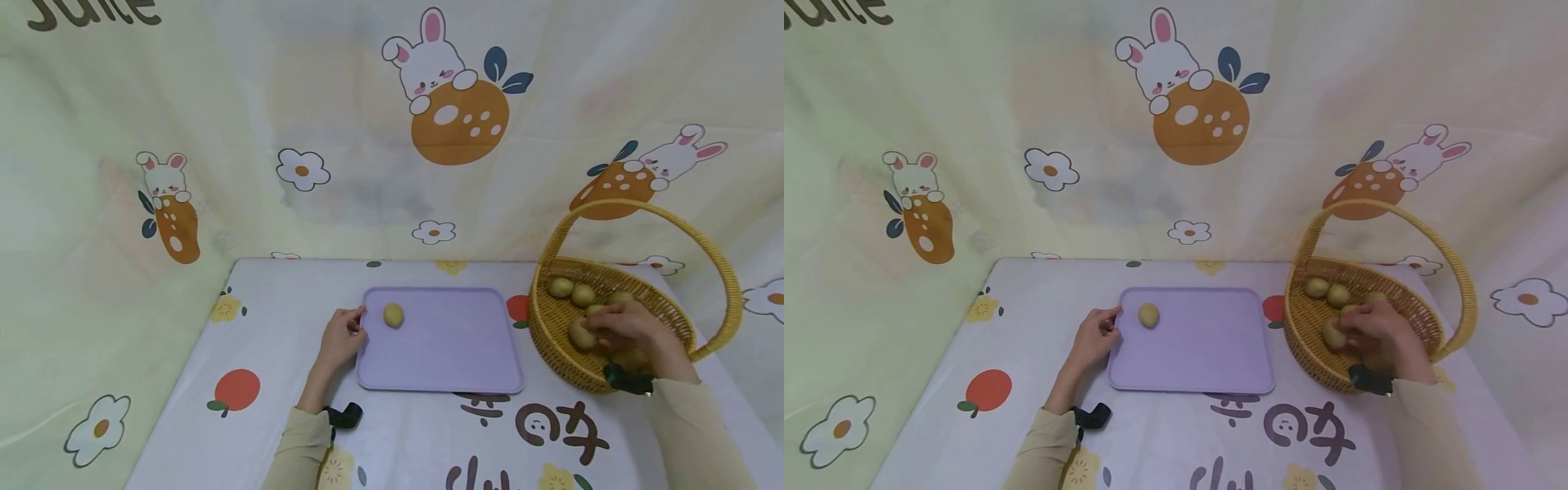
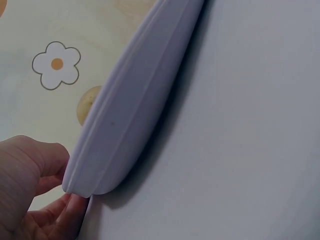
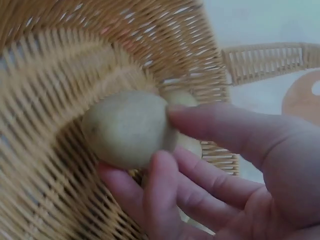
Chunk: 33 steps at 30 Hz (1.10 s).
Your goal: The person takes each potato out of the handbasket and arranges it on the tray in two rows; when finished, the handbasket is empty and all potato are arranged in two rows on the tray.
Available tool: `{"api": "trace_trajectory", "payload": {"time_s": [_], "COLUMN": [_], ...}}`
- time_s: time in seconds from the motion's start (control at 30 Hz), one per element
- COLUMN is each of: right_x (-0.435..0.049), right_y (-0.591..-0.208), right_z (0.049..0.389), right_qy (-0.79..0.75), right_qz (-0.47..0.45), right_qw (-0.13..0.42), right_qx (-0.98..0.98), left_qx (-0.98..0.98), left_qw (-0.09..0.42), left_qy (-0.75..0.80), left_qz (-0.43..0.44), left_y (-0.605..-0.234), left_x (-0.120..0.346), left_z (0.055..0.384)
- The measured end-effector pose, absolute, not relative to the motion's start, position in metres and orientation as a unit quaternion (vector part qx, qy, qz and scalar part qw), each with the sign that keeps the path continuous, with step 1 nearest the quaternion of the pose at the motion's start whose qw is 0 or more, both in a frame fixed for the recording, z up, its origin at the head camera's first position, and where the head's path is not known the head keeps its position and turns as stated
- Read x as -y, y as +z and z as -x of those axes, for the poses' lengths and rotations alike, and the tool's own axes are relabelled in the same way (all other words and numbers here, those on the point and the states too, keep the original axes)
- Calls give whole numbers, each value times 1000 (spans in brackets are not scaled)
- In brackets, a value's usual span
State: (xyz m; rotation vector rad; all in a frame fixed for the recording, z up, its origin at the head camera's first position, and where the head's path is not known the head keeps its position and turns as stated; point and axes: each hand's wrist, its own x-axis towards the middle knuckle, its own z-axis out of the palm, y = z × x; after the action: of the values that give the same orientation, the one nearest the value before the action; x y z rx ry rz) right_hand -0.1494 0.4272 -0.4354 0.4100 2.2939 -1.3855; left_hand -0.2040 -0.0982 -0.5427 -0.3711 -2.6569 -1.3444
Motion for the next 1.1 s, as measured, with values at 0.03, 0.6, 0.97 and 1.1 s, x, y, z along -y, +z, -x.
{"api": "trace_trajectory", "payload": {"time_s": [0.03,0.6,0.97,1.1], "right_x": [-427,-412,-400,-394], "right_y": [-436,-435,-421,-417], "right_z": [150,155,155,157], "right_qy": [-511,-570,-634,-661], "right_qz": [-148,-154,-153,-140], "right_qw": [217,168,131,128], "right_qx": [-819,-789,-747,-726], "left_qx": [884,889,887,889], "left_qw": [69,71,80,74], "left_qy": [-447,-436,-436,-436], "left_qz": [123,124,127,121], "left_y": [-543,-545,-545,-543], "left_x": [98,102,100,98], "left_z": [204,202,202,204]}}
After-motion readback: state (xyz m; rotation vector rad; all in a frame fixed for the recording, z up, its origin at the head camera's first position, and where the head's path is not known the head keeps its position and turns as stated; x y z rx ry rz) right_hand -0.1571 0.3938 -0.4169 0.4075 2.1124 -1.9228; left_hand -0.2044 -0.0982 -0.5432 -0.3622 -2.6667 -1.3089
